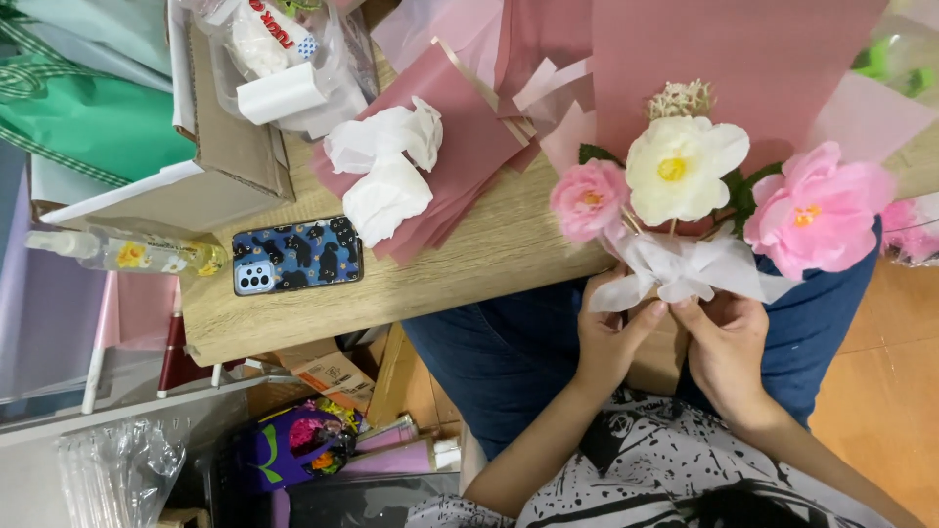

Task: The person wraps a small bouquet of artificial pink and white flowers with pink tissue paper and a white ribbon. They then handle a black sheet of wrapping paper, folding it on the table before returning to adjust the ribbon on the bouquet.

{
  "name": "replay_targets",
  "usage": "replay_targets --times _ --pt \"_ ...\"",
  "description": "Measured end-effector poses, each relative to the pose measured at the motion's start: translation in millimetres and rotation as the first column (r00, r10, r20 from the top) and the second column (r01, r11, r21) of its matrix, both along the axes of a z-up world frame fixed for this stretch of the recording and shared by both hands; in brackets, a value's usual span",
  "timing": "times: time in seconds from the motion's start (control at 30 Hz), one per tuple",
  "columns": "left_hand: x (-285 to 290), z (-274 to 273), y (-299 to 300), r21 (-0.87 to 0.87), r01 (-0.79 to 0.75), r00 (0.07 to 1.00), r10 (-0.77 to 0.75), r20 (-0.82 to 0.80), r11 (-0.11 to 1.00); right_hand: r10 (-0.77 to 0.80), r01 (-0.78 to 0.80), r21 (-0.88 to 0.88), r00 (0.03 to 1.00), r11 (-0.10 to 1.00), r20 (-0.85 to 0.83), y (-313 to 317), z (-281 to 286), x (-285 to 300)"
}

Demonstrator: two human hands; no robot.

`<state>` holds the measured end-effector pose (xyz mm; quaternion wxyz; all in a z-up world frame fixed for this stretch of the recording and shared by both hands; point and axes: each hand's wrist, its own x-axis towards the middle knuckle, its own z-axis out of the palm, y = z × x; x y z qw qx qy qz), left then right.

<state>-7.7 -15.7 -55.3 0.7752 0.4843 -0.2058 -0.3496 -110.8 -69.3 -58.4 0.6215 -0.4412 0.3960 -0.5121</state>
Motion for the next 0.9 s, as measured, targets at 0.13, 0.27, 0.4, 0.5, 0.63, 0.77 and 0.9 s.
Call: replay_targets --times 0.13,0.27,0.4,0.5,0.63,0.77,0.9 --pt "3 -7 1 -0.016 -0.001 1.000 0.001 -0.007 1.000 0.054 -0.058 0.043 0.995 0.997 0.081 2 53 28" --pt "11 -1 4 -0.055 0.054 0.998 -0.056 -0.039 0.997 0.030 -0.032 0.026 0.996 0.999 0.081 -13 -3 3" --pt "23 -2 -1 0.014 0.069 0.990 -0.067 -0.127 0.998 0.140 -0.148 0.081 0.986 0.986 0.093 -15 15 -4" --pt "29 15 -5 0.018 0.070 0.971 -0.064 -0.230 0.997 0.157 -0.161 0.052 0.985 0.986 0.072 -15 24 -1" --pt "31 33 -5 0.036 0.099 0.965 -0.087 -0.247 0.994 0.134 -0.137 0.070 0.990 0.988 0.043 -13 21 -3" --pt "27 34 -3 0.038 0.105 0.976 -0.096 -0.194 0.994 0.143 -0.146 0.064 0.989 0.987 0.048 -10 15 -6" --pt "23 36 -4 0.012 0.051 0.994 -0.050 -0.095 0.999 0.131 -0.140 0.094 0.987 0.986 0.098 -8 24 -3"
